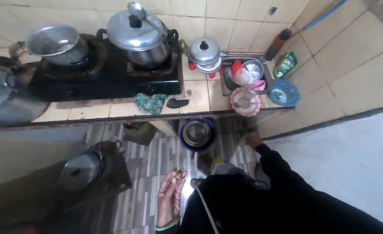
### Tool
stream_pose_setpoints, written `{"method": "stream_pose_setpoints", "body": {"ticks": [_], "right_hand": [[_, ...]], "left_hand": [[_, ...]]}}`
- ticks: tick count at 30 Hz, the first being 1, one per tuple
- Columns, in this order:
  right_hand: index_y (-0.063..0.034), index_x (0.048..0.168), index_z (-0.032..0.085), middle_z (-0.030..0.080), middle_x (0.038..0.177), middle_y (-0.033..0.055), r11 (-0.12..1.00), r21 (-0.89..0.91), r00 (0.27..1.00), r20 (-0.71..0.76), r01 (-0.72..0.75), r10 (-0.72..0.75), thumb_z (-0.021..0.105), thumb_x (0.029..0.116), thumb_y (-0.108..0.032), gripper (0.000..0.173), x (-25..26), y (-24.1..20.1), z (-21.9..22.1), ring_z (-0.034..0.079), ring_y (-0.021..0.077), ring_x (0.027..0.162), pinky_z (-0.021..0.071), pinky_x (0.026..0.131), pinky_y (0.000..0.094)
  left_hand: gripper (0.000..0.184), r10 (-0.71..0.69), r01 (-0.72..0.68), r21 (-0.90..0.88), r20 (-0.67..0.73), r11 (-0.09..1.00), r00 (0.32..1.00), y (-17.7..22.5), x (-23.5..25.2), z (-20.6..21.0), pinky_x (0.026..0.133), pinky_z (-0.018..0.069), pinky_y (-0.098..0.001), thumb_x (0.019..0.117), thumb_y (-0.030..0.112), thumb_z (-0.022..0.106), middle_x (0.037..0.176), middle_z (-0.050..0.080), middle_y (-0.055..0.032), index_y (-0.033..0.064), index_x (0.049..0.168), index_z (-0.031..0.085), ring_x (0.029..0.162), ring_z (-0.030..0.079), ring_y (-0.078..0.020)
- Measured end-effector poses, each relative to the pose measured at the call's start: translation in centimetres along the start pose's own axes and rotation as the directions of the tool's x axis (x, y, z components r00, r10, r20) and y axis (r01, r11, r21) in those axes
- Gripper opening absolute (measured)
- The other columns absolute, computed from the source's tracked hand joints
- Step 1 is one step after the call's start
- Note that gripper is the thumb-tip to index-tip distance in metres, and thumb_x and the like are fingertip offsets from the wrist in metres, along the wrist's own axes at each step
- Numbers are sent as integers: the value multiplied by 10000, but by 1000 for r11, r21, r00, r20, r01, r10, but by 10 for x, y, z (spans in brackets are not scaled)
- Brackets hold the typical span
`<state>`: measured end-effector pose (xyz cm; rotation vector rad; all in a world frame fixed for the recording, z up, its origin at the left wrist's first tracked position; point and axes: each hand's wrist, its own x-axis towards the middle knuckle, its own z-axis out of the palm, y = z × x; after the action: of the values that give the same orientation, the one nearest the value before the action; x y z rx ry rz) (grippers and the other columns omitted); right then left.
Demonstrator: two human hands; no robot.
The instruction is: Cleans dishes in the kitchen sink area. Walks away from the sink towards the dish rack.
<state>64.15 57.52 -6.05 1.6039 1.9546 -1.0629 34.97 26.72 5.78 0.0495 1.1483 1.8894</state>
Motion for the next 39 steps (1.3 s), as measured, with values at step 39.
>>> {"method": "stream_pose_setpoints", "body": {"ticks": [39], "right_hand": [[-49, 1370, 632, 593, 1413, 224, 891, -94, 893, 136, 443, -429, 439, 1055, -75, 370, 69, -91, -64, 527, 367, 1368, 397, 1157, 518]], "left_hand": [[327, 4, 22, 103, -241, 994, 971, -34, 42, 87, 709, 618, -252, 1019, 37, 340, 931, 752, -54, 42, 1201, 612, 823, 738, -133]]}}
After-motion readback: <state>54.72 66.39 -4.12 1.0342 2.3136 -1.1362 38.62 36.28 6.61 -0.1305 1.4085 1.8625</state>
